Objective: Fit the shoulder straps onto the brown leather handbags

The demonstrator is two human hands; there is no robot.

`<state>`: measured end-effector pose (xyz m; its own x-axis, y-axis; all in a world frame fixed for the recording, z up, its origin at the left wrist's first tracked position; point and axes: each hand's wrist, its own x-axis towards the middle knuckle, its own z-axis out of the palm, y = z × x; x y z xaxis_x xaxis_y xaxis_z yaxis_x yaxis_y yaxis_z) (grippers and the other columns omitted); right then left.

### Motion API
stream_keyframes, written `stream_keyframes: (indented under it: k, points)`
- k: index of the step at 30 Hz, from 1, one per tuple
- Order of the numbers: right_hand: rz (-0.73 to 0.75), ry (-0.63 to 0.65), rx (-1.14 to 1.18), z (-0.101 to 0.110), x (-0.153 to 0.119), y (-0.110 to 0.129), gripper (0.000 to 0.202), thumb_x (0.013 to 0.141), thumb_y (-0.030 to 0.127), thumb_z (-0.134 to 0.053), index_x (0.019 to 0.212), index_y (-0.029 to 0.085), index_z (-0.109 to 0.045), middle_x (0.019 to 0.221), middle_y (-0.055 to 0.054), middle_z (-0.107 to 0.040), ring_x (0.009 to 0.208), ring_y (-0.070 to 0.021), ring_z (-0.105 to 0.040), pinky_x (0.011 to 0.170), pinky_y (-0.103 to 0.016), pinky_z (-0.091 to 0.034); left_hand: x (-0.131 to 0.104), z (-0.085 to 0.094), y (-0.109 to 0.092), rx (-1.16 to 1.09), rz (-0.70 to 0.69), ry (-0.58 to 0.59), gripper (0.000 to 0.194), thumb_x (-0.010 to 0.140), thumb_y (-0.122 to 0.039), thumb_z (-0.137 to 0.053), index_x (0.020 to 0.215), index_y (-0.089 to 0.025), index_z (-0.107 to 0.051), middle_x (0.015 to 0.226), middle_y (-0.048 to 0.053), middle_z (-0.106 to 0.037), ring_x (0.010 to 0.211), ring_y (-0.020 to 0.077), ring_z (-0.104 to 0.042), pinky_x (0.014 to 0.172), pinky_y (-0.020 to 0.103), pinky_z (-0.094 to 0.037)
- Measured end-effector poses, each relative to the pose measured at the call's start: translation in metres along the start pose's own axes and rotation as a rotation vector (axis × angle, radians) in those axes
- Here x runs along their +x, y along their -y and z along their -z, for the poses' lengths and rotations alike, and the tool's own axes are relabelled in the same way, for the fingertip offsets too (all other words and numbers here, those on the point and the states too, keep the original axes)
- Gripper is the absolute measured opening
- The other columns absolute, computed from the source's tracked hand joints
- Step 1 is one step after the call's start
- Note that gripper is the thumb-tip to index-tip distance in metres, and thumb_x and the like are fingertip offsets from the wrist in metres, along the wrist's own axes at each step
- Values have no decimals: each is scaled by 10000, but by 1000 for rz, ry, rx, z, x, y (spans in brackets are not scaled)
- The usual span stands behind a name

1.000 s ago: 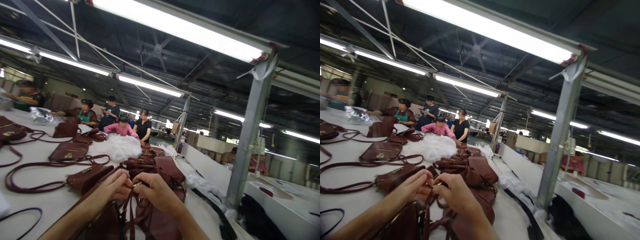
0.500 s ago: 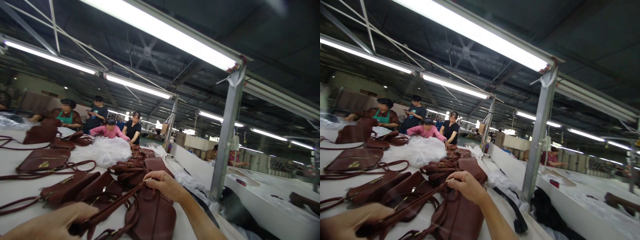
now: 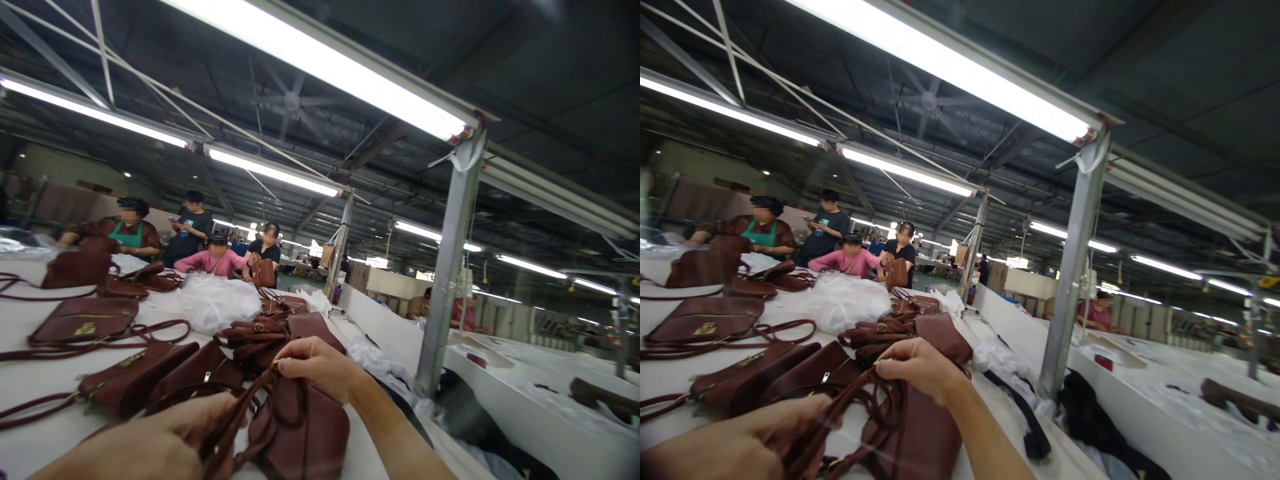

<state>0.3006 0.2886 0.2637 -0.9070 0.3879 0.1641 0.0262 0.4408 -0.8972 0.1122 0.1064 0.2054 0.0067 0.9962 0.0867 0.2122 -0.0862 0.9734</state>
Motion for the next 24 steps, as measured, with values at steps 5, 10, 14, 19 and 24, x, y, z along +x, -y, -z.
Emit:
stream_keyframes:
  k: [5,10,14,19,24]
  points:
    - [-27,62,-12,-9,0,11,414,661,481,-813,877,134,-748,720,17,-622,668,-104,-465,649,-247,-317,18,-29,-9,-245,58,-12,320,643,-451,-708,879,-241,-651,584,-38,-585,512,176,-531,577,297,-462]
    - [-119,-34,-66,-13,-3,10,360,653,482,-762,726,137,-691,604,45,-527,594,-92,-405,590,-260,-268,14,-34,-2,420,-101,-464,450,535,-248,-734,978,-273,-651,1001,43,-719,903,299,-639,803,349,-448]
    - [-156,6,-94,-24,-5,7,284,654,426,-729,672,150,-664,604,38,-541,584,-95,-421,574,-257,-290,13,-46,14,746,-80,-428,125,713,-354,-662,779,-253,-630,893,80,-743,859,338,-669,739,356,-400]
    - [-159,-10,-137,-32,-5,1,219,729,361,-689,677,150,-660,561,49,-502,535,-84,-375,517,-241,-241,19,-58,30,850,-66,-434,297,908,-389,-443,782,-242,-668,840,118,-759,800,347,-694,665,348,-335]
    - [-51,-194,-162,-5,-3,-11,373,784,486,-653,616,172,-540,533,59,-431,515,-82,-312,514,-261,-187,10,-42,87,585,-147,-374,124,729,-387,-682,669,-288,-727,756,52,-761,762,294,-682,673,311,-386]
